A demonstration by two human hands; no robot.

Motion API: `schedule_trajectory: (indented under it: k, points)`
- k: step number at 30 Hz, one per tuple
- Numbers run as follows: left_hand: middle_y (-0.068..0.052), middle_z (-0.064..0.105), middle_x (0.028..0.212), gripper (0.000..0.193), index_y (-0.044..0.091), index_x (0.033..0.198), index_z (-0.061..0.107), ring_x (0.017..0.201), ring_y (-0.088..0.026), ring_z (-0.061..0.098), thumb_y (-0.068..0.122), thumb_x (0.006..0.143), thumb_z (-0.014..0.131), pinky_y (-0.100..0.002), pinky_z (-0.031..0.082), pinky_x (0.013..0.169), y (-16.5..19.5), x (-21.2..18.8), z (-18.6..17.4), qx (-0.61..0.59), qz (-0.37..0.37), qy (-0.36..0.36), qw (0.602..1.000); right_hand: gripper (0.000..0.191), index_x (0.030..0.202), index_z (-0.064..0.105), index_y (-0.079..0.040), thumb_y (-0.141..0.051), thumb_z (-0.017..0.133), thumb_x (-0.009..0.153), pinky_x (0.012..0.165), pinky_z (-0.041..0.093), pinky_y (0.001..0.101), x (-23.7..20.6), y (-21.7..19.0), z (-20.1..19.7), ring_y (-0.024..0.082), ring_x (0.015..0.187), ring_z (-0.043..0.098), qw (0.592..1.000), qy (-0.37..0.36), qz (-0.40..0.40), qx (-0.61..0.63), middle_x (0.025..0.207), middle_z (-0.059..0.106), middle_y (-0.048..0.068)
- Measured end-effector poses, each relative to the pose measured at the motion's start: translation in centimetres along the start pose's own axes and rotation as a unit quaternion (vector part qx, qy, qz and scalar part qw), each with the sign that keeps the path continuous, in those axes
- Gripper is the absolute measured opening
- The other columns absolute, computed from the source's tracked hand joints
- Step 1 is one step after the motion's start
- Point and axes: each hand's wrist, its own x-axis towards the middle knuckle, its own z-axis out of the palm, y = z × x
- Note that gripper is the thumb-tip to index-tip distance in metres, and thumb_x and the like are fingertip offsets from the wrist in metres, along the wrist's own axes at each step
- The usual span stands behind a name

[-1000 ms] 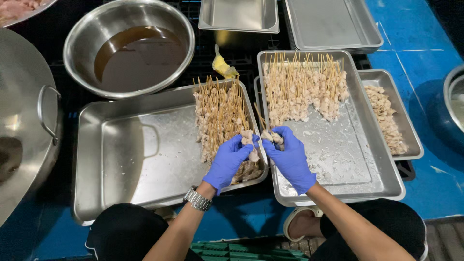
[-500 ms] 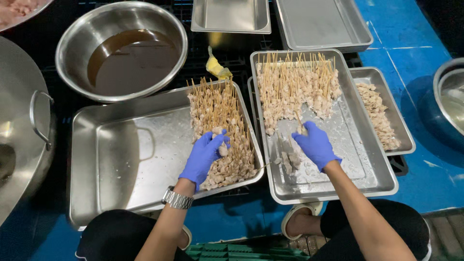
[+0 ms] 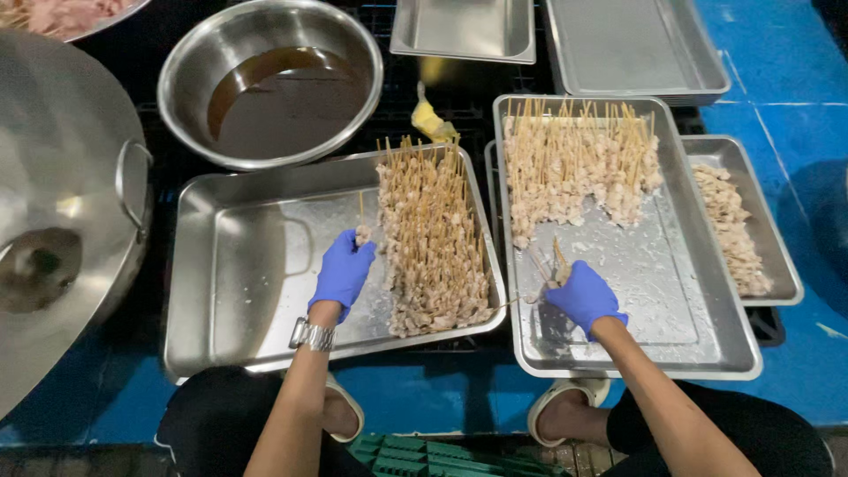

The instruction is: The person, wearing blue gloves, threads pieces of raw meat onto bamboo skewers one at a time and arranges the finished skewers on metal trays. They take skewers and meat pieces from trays, thread the meat on, and place completed skewers into rows on the trays.

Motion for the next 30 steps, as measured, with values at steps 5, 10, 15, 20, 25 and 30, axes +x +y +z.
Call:
schedule_trajectory:
  k: [5, 10, 15, 20, 25, 30]
  points:
    - [-0.019, 0.074, 0.105, 0.037, 0.009, 0.114, 0.072, 0.098, -0.037, 0.070, 0.033, 0.086, 0.070, -0.045, 0.055, 0.085, -9.0, 2.1, 0.0, 0.156, 0.003, 0.022, 0.987, 0.048, 0.100, 0.067, 0.006, -0.036, 0.075, 0.077, 0.074, 0.059, 0.0457, 1.0, -0.3, 3.0, 0.039, 0.080, 0.076, 0.998, -0.044, 0.050, 0.006, 0.087, 0.074, 0.027]
    - [-0.017, 0.074, 0.108, 0.038, 0.010, 0.114, 0.072, 0.102, -0.036, 0.070, 0.032, 0.083, 0.071, -0.044, 0.055, 0.089, -10.3, 1.3, 0.9, 0.173, -0.047, -0.036, 0.983, 0.052, 0.112, 0.064, 0.007, -0.037, 0.073, 0.086, 0.067, 0.050, 0.0401, 4.1, 2.9, 1.0, 0.029, 0.075, 0.067, 0.983, -0.073, 0.022, 0.166, 0.087, 0.072, 0.021]
    - [-0.017, 0.074, 0.108, 0.038, 0.010, 0.112, 0.073, 0.102, -0.036, 0.070, 0.031, 0.081, 0.074, -0.044, 0.055, 0.088, -8.9, 1.9, 1.3, 0.197, -0.050, -0.066, 0.977, 0.034, 0.116, 0.064, -0.004, -0.030, 0.063, 0.095, 0.073, 0.054, 0.0336, 7.2, 2.4, -2.4, 0.021, 0.083, 0.067, 0.768, -0.170, 0.124, 0.605, 0.100, 0.071, 0.007]
    - [-0.014, 0.077, 0.094, 0.035, 0.010, 0.108, 0.075, 0.085, -0.027, 0.075, 0.020, 0.075, 0.079, -0.040, 0.062, 0.077, -7.2, 0.2, 3.3, 0.106, -0.090, -0.165, 0.976, 0.040, 0.132, 0.059, 0.000, -0.023, 0.064, 0.099, 0.086, 0.057, 0.0387, 4.5, 0.0, -7.8, 0.022, 0.095, 0.067, 0.633, -0.207, 0.040, 0.744, 0.109, 0.066, 0.009]
    - [-0.009, 0.078, 0.093, 0.039, 0.009, 0.102, 0.076, 0.084, -0.021, 0.073, 0.018, 0.066, 0.087, -0.035, 0.059, 0.080, -7.3, -0.3, 4.2, 0.095, 0.018, -0.248, 0.964, 0.045, 0.134, 0.059, -0.002, -0.025, 0.066, 0.097, 0.080, 0.055, 0.0348, 1.9, -5.0, -8.5, 0.019, 0.095, 0.067, 0.691, -0.171, 0.016, 0.702, 0.114, 0.069, 0.008]
    - [-0.009, 0.078, 0.098, 0.038, 0.011, 0.104, 0.076, 0.090, -0.023, 0.074, 0.021, 0.068, 0.083, -0.034, 0.059, 0.084, -5.9, -2.4, 3.8, 0.137, 0.031, -0.318, 0.938, 0.037, 0.127, 0.057, -0.001, -0.018, 0.066, 0.095, 0.081, 0.056, 0.0310, -0.7, -8.3, -8.9, 0.018, 0.096, 0.066, 0.752, -0.190, -0.055, 0.629, 0.111, 0.068, 0.008]
